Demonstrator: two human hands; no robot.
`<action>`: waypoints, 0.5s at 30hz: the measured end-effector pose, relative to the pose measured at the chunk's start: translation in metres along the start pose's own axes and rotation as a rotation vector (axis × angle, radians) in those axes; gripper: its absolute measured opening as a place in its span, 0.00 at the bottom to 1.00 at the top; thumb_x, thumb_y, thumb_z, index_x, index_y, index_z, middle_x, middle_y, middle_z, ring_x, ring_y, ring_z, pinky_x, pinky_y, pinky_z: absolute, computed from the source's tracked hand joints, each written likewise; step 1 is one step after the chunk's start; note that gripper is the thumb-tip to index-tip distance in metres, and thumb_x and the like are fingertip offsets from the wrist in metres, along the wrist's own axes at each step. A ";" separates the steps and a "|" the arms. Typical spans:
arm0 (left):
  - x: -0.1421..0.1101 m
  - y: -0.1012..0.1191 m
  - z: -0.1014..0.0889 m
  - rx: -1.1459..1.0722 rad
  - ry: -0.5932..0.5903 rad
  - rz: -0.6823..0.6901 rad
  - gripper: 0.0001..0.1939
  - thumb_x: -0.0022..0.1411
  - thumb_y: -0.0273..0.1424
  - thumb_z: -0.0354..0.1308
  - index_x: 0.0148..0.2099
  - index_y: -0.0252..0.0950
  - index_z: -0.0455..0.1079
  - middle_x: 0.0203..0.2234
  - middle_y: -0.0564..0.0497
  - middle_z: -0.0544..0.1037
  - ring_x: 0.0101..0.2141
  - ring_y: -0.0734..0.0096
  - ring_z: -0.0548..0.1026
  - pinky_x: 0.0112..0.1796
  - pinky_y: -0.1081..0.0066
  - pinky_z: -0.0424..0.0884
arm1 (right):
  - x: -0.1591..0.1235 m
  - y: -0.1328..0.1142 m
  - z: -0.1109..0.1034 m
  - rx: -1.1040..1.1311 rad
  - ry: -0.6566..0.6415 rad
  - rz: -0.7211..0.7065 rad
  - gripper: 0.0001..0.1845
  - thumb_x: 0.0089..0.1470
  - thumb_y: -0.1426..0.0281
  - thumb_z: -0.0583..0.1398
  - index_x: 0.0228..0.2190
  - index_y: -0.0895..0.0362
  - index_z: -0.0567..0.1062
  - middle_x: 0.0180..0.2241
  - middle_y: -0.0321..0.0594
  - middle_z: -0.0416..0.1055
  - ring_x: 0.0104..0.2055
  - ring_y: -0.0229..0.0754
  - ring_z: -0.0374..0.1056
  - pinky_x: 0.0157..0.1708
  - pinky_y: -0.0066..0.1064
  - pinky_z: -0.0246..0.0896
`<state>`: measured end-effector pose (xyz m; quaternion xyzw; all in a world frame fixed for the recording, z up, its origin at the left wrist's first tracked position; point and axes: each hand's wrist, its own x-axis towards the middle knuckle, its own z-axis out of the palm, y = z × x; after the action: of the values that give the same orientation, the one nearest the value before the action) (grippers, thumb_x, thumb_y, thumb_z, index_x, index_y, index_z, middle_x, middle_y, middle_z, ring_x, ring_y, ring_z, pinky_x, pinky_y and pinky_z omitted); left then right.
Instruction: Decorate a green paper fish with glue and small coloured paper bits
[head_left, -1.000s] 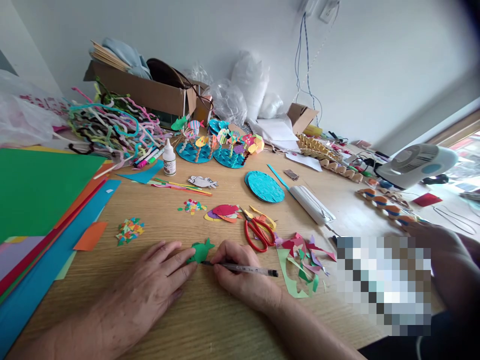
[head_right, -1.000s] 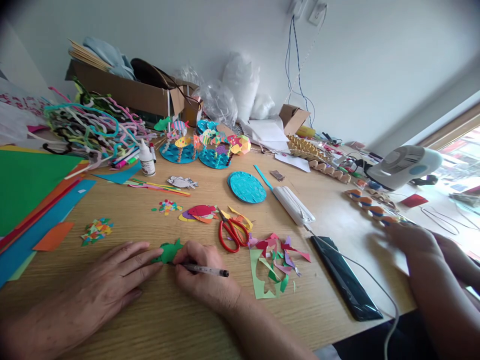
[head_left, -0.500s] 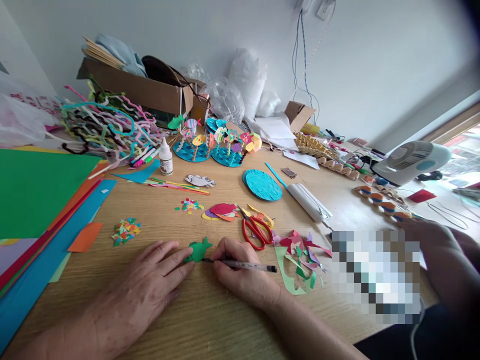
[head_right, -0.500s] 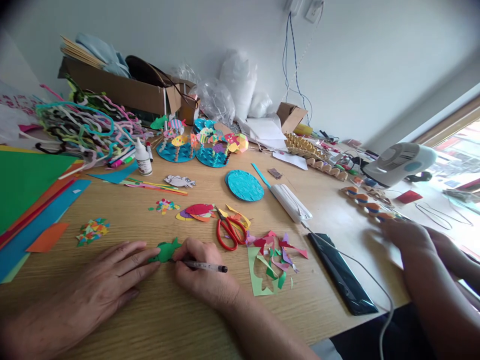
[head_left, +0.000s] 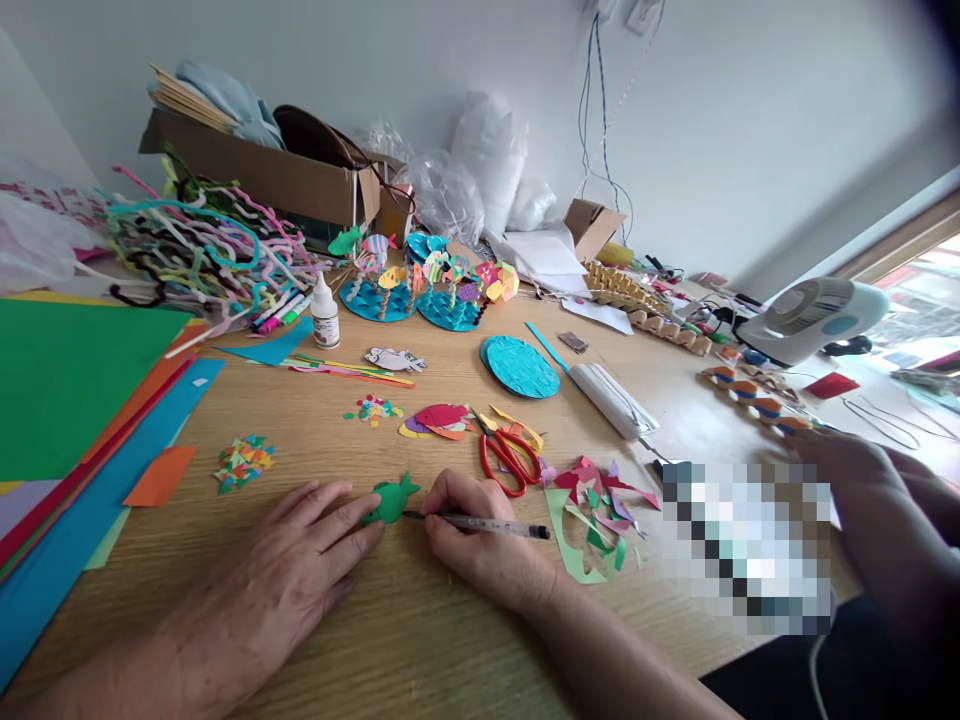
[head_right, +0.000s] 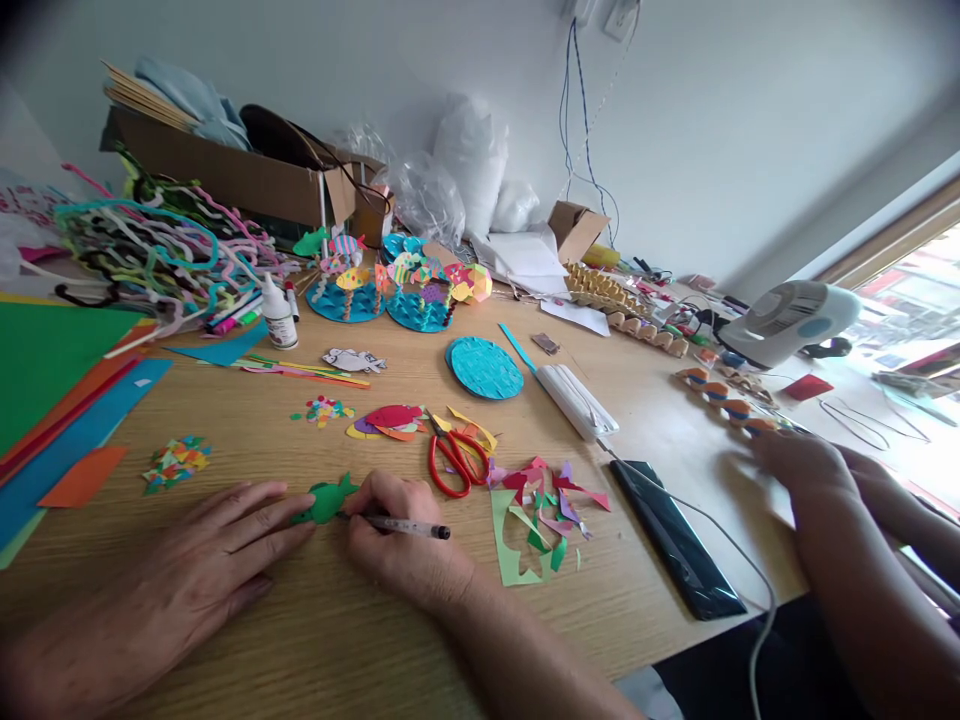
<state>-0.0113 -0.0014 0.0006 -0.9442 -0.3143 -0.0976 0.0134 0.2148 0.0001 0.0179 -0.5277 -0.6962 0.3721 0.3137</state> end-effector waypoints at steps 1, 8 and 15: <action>0.000 0.000 0.001 -0.004 0.003 0.000 0.26 0.58 0.19 0.45 0.55 0.43 0.68 0.55 0.54 0.72 0.53 0.58 0.68 0.54 0.57 0.65 | 0.000 0.000 0.000 0.003 0.000 0.001 0.06 0.41 0.78 0.54 0.21 0.56 0.67 0.18 0.28 0.60 0.19 0.31 0.53 0.20 0.21 0.50; -0.002 -0.002 0.006 -0.026 0.005 -0.008 0.25 0.60 0.20 0.46 0.57 0.45 0.66 0.56 0.55 0.70 0.55 0.59 0.66 0.55 0.57 0.64 | 0.001 0.002 0.001 0.017 0.007 -0.018 0.05 0.41 0.78 0.54 0.21 0.56 0.66 0.18 0.28 0.60 0.19 0.31 0.54 0.21 0.22 0.51; -0.001 -0.001 0.004 -0.038 -0.017 -0.024 0.26 0.60 0.20 0.46 0.57 0.46 0.66 0.56 0.56 0.70 0.55 0.58 0.66 0.55 0.57 0.63 | 0.001 0.003 0.000 0.006 0.005 -0.022 0.05 0.41 0.78 0.54 0.22 0.56 0.66 0.19 0.28 0.60 0.19 0.31 0.54 0.21 0.22 0.50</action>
<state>-0.0122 -0.0012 -0.0038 -0.9412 -0.3239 -0.0954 -0.0082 0.2158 0.0013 0.0154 -0.5202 -0.7000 0.3694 0.3208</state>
